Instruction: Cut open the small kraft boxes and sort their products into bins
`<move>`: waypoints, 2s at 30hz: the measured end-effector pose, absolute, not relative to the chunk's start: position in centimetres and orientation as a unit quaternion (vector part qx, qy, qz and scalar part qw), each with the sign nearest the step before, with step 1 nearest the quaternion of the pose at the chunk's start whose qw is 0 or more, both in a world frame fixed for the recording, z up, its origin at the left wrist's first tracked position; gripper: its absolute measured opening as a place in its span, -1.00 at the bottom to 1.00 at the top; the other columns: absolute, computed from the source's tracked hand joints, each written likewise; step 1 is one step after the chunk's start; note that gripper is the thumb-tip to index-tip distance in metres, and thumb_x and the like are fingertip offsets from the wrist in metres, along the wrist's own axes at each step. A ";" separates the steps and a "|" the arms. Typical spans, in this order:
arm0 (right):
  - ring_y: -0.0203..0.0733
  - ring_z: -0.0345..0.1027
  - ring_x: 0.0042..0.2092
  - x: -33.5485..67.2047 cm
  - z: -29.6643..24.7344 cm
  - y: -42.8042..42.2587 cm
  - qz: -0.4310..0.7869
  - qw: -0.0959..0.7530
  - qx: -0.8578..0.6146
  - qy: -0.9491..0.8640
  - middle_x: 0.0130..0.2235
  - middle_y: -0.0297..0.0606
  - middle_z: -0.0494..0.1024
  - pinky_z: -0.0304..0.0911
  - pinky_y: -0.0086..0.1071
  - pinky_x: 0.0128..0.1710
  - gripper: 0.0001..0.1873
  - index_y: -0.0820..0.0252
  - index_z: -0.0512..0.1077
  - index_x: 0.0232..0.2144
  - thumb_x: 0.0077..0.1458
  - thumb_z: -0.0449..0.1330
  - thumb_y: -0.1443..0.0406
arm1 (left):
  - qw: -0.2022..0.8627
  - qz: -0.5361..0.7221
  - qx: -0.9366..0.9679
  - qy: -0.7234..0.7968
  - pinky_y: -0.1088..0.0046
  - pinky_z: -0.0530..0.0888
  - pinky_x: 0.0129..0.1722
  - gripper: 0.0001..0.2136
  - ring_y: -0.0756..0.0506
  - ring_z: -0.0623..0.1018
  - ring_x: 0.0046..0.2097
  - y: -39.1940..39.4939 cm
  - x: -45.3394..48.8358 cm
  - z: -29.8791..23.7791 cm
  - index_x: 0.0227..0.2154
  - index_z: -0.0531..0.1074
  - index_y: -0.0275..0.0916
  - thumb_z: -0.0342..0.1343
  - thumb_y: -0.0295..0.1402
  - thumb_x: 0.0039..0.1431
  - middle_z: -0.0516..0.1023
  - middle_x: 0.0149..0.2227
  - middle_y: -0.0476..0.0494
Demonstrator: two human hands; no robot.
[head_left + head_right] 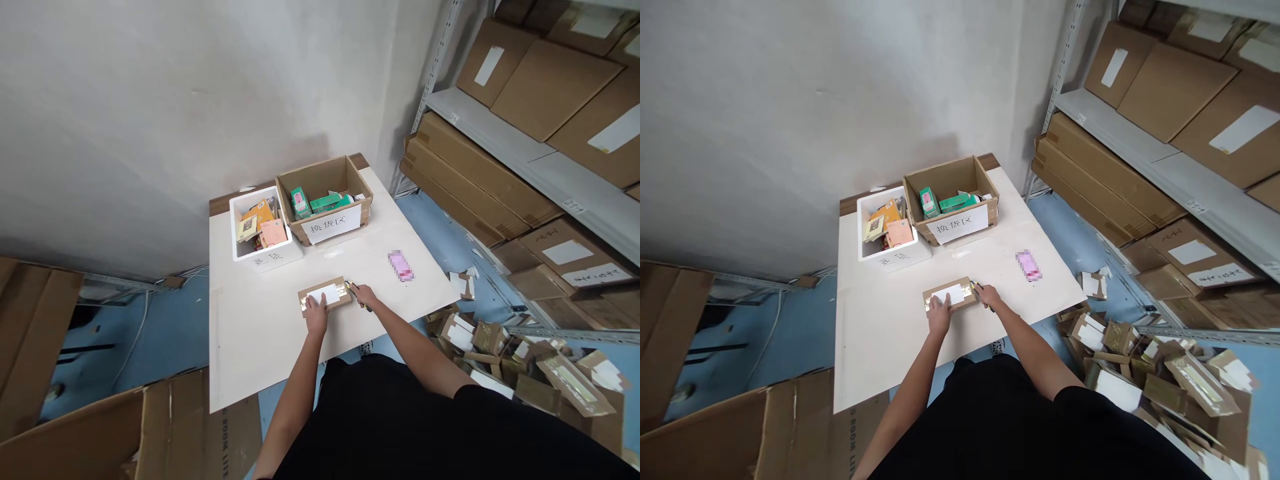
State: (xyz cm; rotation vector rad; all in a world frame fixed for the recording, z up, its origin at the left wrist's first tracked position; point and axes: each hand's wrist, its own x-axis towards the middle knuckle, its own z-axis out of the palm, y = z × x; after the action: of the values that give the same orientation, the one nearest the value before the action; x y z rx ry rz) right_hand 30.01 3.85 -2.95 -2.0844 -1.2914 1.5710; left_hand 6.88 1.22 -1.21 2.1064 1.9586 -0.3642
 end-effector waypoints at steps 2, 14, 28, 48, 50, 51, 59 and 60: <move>-0.29 0.32 -0.65 30.2 -2.6 3.6 0.523 0.095 -0.707 -0.467 -0.66 -0.32 0.42 0.21 -0.45 -0.51 -0.24 0.15 0.34 -0.59 0.34 0.00 -0.30 | 0.117 -0.136 0.723 0.667 -0.03 0.43 0.19 -0.43 -0.42 0.17 0.46 1.5 6.9 -1.1 0.45 0.20 0.00 0.00 -0.08 0.44 0.22 0.42 -0.50; -0.27 0.46 -0.57 32.4 -5.1 -1.4 0.555 0.127 -0.742 -0.354 -0.52 -0.32 0.51 0.29 -0.48 -0.44 -0.32 0.18 0.41 -0.35 0.48 -0.22 -0.15 | 0.169 -0.126 0.736 0.644 0.17 0.42 0.19 -0.51 -0.31 0.37 0.30 4.5 5.3 1.0 0.32 0.39 -0.02 0.04 -0.04 0.42 0.40 0.28 -0.34; -0.02 0.32 0.33 31.3 -6.8 1.8 0.416 0.166 -0.803 -0.394 0.32 -0.02 0.43 0.24 -0.27 0.26 -0.38 0.20 0.26 0.39 0.36 0.11 0.15 | 0.170 -0.125 0.650 0.730 0.04 0.33 0.13 -0.23 -0.45 0.37 0.23 4.4 5.5 -0.2 0.29 0.26 -0.25 0.08 0.22 0.21 0.38 0.23 -0.50; 0.14 0.47 0.22 23.2 -3.7 5.3 0.529 0.162 -0.724 -0.411 0.22 0.01 0.56 0.34 -0.16 0.17 0.09 0.18 -0.20 0.55 0.24 0.34 0.14 | 0.191 -0.056 0.629 0.751 0.22 0.48 -0.18 -0.48 -0.33 0.63 -0.09 2.6 5.1 -0.8 -0.01 0.56 -0.31 -0.28 -0.14 0.50 0.63 -0.08 -0.43; 0.15 0.46 0.22 23.2 -3.6 4.9 0.531 0.182 -0.714 -0.418 0.24 0.00 0.54 0.34 -0.15 0.18 0.10 0.16 -0.20 0.55 0.22 0.35 0.16 | 0.243 -0.040 0.617 0.747 0.23 0.47 -0.18 -0.47 -0.33 0.64 -0.10 2.8 3.7 -0.5 0.00 0.58 -0.20 -0.30 -0.11 0.50 0.67 -0.11 -0.36; 0.16 0.44 0.24 22.9 -3.5 4.6 0.522 0.192 -0.714 -0.425 0.29 0.00 0.49 0.34 -0.14 0.20 0.10 0.13 -0.21 0.55 0.22 0.34 0.15 | 0.259 -0.030 0.611 0.747 0.24 0.47 -0.18 -0.48 -0.33 0.64 -0.08 2.7 3.1 -0.4 0.02 0.58 -0.16 -0.28 -0.07 0.50 0.68 -0.11 -0.33; 0.23 0.50 0.16 19.2 -3.1 3.8 0.479 0.195 -0.749 -0.414 0.41 0.09 0.27 0.39 -0.09 0.13 0.23 0.08 -0.17 0.55 -0.01 0.41 0.20 | 0.307 0.022 0.553 0.774 0.26 0.50 -0.10 -0.53 -0.32 0.64 0.00 2.3 1.8 -0.9 0.15 0.50 -0.13 -0.15 -0.03 0.46 0.69 0.00 -0.29; 0.21 0.50 0.16 19.6 -3.0 3.9 0.491 0.212 -0.737 -0.414 0.38 0.05 0.34 0.39 -0.10 0.14 0.18 0.09 -0.12 0.54 0.01 0.38 0.22 | 0.313 0.022 0.545 0.777 0.25 0.51 -0.08 -0.53 -0.32 0.64 0.01 2.3 1.6 -1.0 0.16 0.50 -0.14 -0.14 -0.03 0.45 0.68 0.01 -0.30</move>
State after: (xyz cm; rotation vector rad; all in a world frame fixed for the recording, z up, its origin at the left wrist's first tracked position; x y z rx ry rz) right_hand 19.58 3.89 -3.04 -2.0466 -1.1484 1.3623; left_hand 1.58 2.33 -1.04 1.4386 2.0499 0.0587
